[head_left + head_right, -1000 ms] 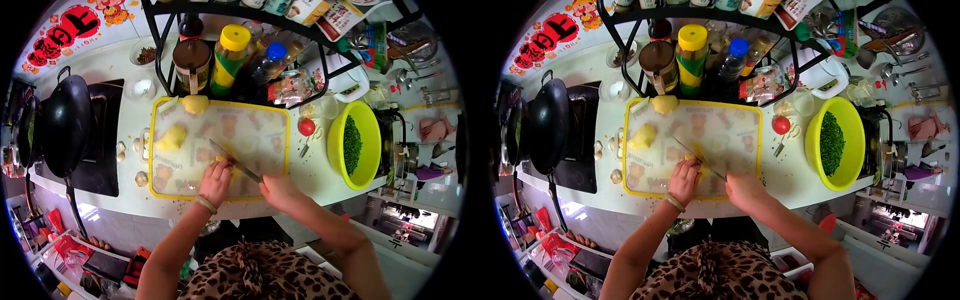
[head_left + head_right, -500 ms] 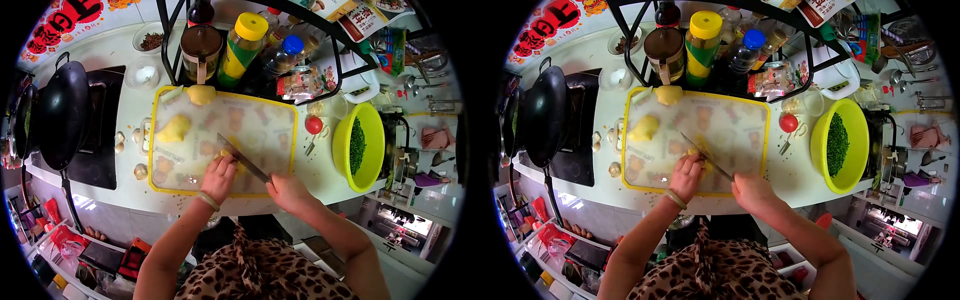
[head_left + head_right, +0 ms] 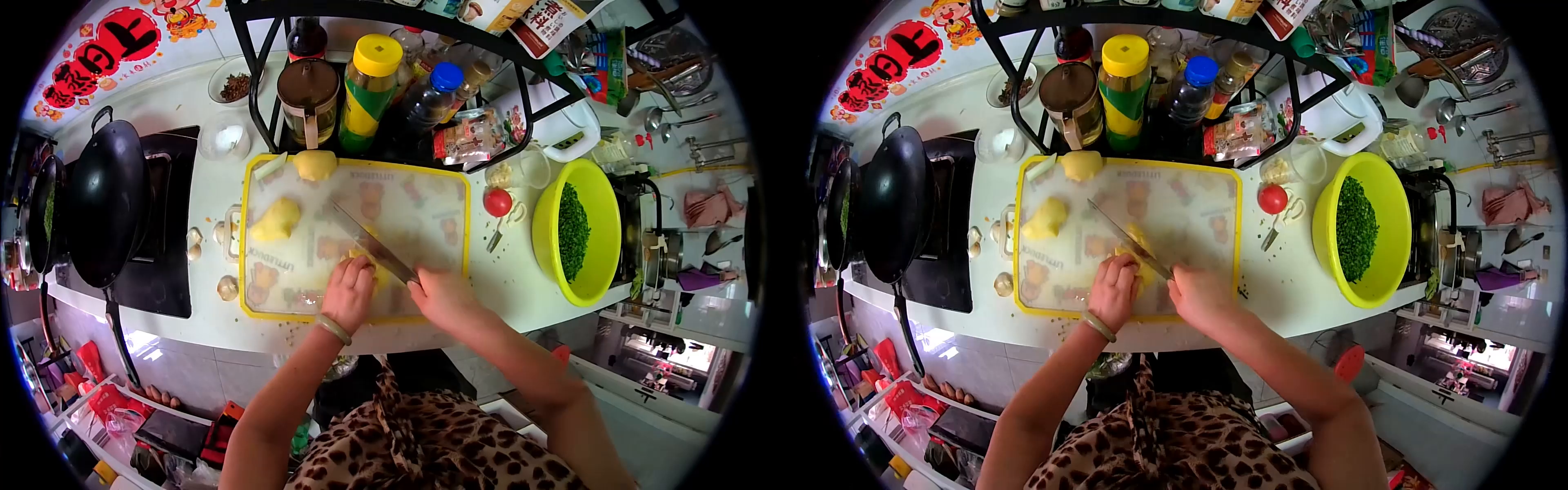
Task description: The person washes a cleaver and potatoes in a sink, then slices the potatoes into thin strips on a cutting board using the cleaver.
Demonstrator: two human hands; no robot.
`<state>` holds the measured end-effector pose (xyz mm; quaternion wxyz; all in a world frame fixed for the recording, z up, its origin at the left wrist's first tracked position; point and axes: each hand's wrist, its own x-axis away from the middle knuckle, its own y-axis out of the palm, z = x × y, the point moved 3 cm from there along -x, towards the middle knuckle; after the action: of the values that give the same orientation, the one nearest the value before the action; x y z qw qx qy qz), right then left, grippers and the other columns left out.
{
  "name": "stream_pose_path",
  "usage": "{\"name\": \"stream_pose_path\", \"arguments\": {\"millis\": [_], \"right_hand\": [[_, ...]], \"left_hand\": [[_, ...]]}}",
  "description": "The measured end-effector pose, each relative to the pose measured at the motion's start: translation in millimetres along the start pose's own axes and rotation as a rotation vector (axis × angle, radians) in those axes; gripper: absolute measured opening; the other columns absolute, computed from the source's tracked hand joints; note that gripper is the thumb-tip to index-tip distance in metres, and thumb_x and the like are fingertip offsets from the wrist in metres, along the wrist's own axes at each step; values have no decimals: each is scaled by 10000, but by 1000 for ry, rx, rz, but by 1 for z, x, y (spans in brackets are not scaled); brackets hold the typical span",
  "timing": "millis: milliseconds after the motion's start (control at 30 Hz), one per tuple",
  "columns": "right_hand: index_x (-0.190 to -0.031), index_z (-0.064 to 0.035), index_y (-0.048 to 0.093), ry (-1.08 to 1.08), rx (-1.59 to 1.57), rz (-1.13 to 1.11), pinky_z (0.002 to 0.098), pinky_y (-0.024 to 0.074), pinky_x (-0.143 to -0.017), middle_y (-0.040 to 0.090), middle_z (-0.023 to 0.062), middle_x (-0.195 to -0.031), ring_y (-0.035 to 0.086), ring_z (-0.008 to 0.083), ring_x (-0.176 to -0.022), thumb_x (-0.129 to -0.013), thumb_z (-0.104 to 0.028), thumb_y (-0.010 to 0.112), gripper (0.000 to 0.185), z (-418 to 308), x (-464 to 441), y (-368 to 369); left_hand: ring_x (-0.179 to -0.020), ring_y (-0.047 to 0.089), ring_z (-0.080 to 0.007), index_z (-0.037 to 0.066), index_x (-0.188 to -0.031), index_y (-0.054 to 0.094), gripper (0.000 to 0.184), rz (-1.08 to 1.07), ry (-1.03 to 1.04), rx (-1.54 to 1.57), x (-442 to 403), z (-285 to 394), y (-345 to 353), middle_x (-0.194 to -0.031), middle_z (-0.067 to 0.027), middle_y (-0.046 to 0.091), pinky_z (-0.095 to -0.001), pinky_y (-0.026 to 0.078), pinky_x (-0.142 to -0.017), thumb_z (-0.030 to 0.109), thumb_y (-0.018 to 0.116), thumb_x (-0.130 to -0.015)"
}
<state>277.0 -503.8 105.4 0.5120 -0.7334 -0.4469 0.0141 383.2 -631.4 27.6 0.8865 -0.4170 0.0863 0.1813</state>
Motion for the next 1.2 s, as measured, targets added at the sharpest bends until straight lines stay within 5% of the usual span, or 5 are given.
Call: {"name": "stream_pose_path", "arguments": {"millis": [367, 667, 833, 1200], "right_hand": [[-830, -5, 549, -36, 97, -154, 492, 476, -622, 605, 207, -694, 603, 404, -656, -868, -174, 538, 173, 12, 10, 3], [-838, -27, 567, 17, 8, 211, 484, 480, -598, 611, 189, -682, 609, 381, -636, -867, -199, 549, 175, 13, -22, 34], [-855, -4, 560, -9, 18, -48, 488, 480, -604, 606, 193, -678, 604, 391, -638, -866, -185, 555, 182, 0, 6, -5], [-840, -7, 546, 17, 28, -132, 485, 475, -616, 606, 192, -693, 599, 400, -655, -872, -187, 554, 183, 15, 16, 5]], "left_hand": [[-1039, 534, -324, 16, -979, 585, 218, -24, -19, -38, -2, -1, 0, -1115, -124, 561, -400, 452, -909, 77, 589, -769], [-1003, 532, -345, 12, -982, 566, 269, -18, 35, -25, -4, 1, -4, -1072, -130, 560, -414, 457, -891, 20, 661, -731], [-1027, 524, -340, 6, -978, 567, 242, -12, -6, -18, 1, -2, 2, -1096, -133, 549, -409, 453, -901, 48, 645, -752], [-1031, 531, -326, 12, -957, 571, 212, -25, -45, -19, -2, -1, -2, -1103, -126, 551, -400, 452, -906, 76, 628, -762]]}}
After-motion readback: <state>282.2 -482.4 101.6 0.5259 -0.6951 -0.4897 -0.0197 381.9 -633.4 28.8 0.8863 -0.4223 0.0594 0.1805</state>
